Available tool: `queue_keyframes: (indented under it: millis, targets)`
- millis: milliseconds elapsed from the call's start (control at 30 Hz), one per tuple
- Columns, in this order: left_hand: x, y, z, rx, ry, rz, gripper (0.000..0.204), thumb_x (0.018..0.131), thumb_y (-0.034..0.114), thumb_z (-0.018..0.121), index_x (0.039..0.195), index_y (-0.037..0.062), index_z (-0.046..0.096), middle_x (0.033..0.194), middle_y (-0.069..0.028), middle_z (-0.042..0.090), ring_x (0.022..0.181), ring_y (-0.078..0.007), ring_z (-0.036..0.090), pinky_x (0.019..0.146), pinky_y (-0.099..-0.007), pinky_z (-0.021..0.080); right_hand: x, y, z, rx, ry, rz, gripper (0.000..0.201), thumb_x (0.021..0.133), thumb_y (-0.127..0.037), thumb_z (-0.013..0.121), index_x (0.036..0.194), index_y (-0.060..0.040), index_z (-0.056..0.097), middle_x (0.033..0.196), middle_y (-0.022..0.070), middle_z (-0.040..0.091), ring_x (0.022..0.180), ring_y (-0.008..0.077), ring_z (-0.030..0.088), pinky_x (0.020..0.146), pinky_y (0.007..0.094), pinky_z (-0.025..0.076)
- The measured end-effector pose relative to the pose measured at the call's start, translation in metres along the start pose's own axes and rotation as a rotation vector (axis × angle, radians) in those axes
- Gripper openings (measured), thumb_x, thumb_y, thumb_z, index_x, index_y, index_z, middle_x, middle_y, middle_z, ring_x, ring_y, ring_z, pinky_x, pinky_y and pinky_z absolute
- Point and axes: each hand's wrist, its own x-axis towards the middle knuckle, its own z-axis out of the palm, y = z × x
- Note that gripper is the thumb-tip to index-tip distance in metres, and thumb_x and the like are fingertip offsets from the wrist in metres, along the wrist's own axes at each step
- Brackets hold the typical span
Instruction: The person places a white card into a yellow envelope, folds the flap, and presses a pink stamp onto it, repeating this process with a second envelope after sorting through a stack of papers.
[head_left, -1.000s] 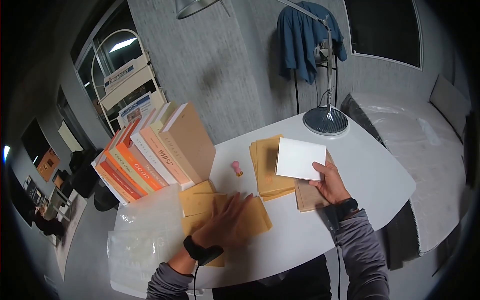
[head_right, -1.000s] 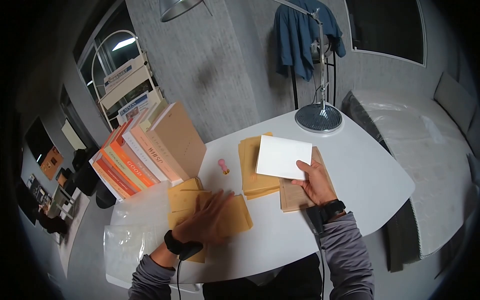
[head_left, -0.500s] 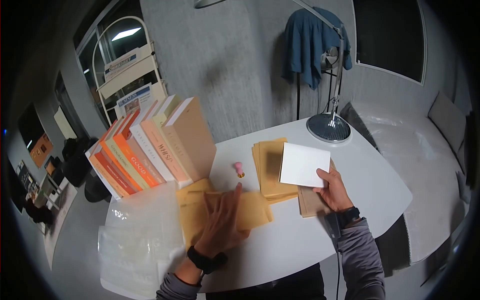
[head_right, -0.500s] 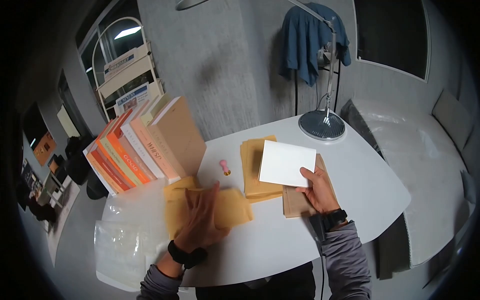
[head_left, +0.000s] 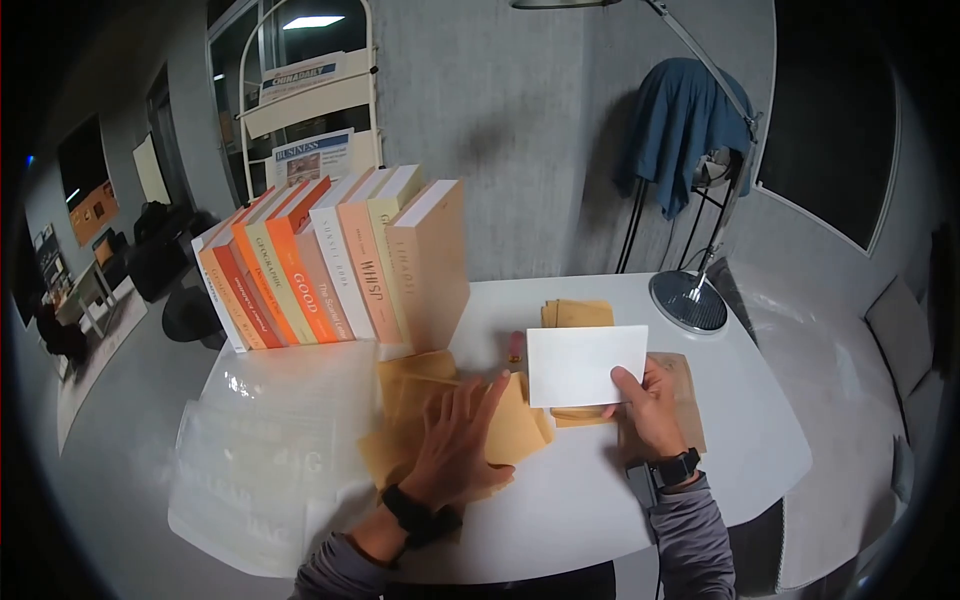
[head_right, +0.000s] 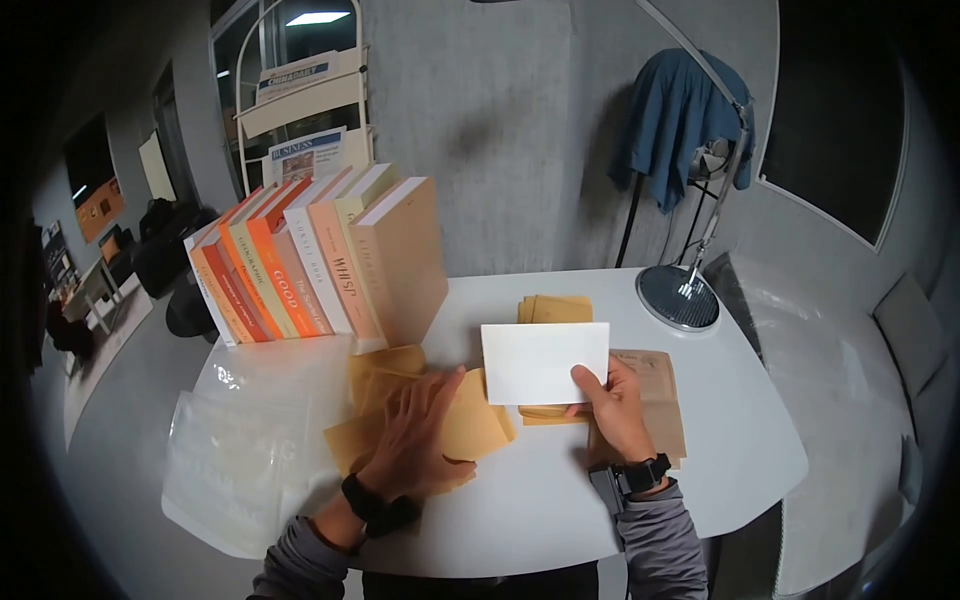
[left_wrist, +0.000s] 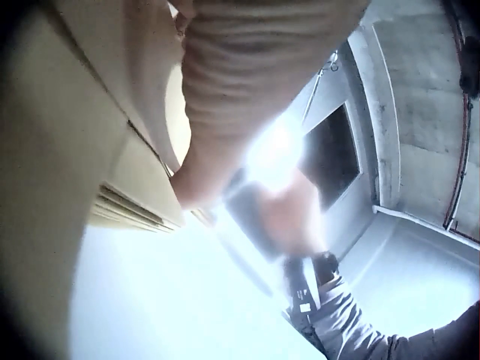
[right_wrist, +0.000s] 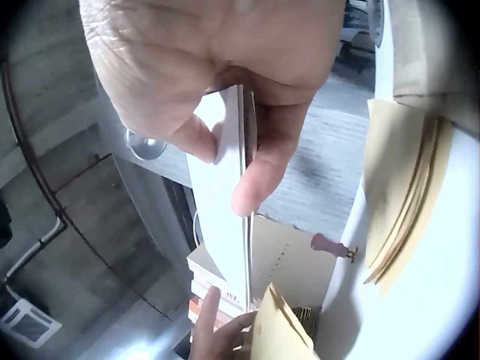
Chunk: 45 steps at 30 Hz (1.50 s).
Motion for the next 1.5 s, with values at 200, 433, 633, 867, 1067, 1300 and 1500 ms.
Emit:
queue_keyframes:
  millis: [200,433,633,867,1067,1300,1500]
  targets:
    - [0.002,-0.004,0.003,-0.09,-0.024,-0.03,0.114,0.056,0.028,0.083,0.153,0.0105,0.025,0.129,-0.0183,0.043,0.124,-0.0348,0.04,0.106,-0.0514,0.025,0.001,0.018,0.0,0.007,0.052,-0.017,0.027,0.098,-0.018,0.063,0.115,0.002,0.061,0.095,0.0059,0.068,0.073,0.0098,0.064,0.056,0.0242,0.054]
    - [0.003,-0.002,0.002,-0.052,-0.02,-0.042,0.118,0.057,0.028,0.084,0.154,0.0099,0.019,0.135,-0.0172,0.042,0.127,-0.0354,0.038,0.11,-0.0532,0.022,-0.003,0.024,0.007,-0.036,0.085,-0.05,0.025,0.098,-0.018,0.062,0.114,0.0024,0.062,0.091,0.0054,0.068,0.07,0.0081,0.062,0.057,0.0226,0.054]
    - [0.003,0.001,0.0,-0.002,-0.021,-0.068,0.121,0.059,0.032,0.086,0.155,0.0124,0.016,0.14,-0.018,0.038,0.131,-0.0381,0.036,0.113,-0.0584,0.018,-0.003,0.024,0.004,-0.041,0.02,0.055,0.023,0.098,-0.014,0.061,0.112,0.004,0.062,0.093,0.0081,0.069,0.069,0.0104,0.063,0.056,0.0237,0.054]
    - [0.003,0.001,0.001,0.044,0.012,-0.097,0.118,0.06,0.034,0.086,0.154,0.0129,0.019,0.143,-0.0173,0.035,0.134,-0.0388,0.033,0.114,-0.0682,0.007,-0.001,0.025,0.0,-0.058,-0.054,0.123,0.022,0.097,-0.012,0.062,0.111,0.0046,0.063,0.093,0.0094,0.07,0.06,0.0134,0.063,0.053,0.0254,0.055]
    - [0.004,0.001,0.001,0.058,0.042,-0.066,0.114,0.06,0.032,0.086,0.153,0.0131,0.022,0.145,-0.016,0.035,0.134,-0.0382,0.035,0.113,-0.0719,0.004,0.002,0.023,-0.008,-0.052,-0.044,0.118,0.021,0.097,-0.012,0.062,0.11,0.004,0.064,0.091,0.0086,0.07,0.065,0.012,0.064,0.052,0.0256,0.055]
    - [0.005,0.004,0.0,0.051,0.025,-0.042,0.112,0.06,0.029,0.086,0.152,0.014,0.024,0.146,-0.0145,0.036,0.136,-0.0381,0.035,0.112,-0.074,0.003,-0.001,0.019,-0.003,-0.139,-0.071,0.143,0.022,0.097,-0.013,0.062,0.112,0.0042,0.063,0.09,0.0067,0.069,0.067,0.0107,0.063,0.054,0.025,0.054]
    - [0.004,0.004,0.001,0.046,-0.024,-0.001,0.113,0.059,0.029,0.087,0.152,0.013,0.025,0.146,-0.0148,0.037,0.137,-0.0375,0.035,0.113,-0.0723,0.003,-0.01,0.015,0.013,-0.124,-0.227,0.15,0.027,0.101,-0.021,0.057,0.116,0.0021,0.06,0.087,0.0045,0.066,0.069,0.0094,0.06,0.061,0.0256,0.053]
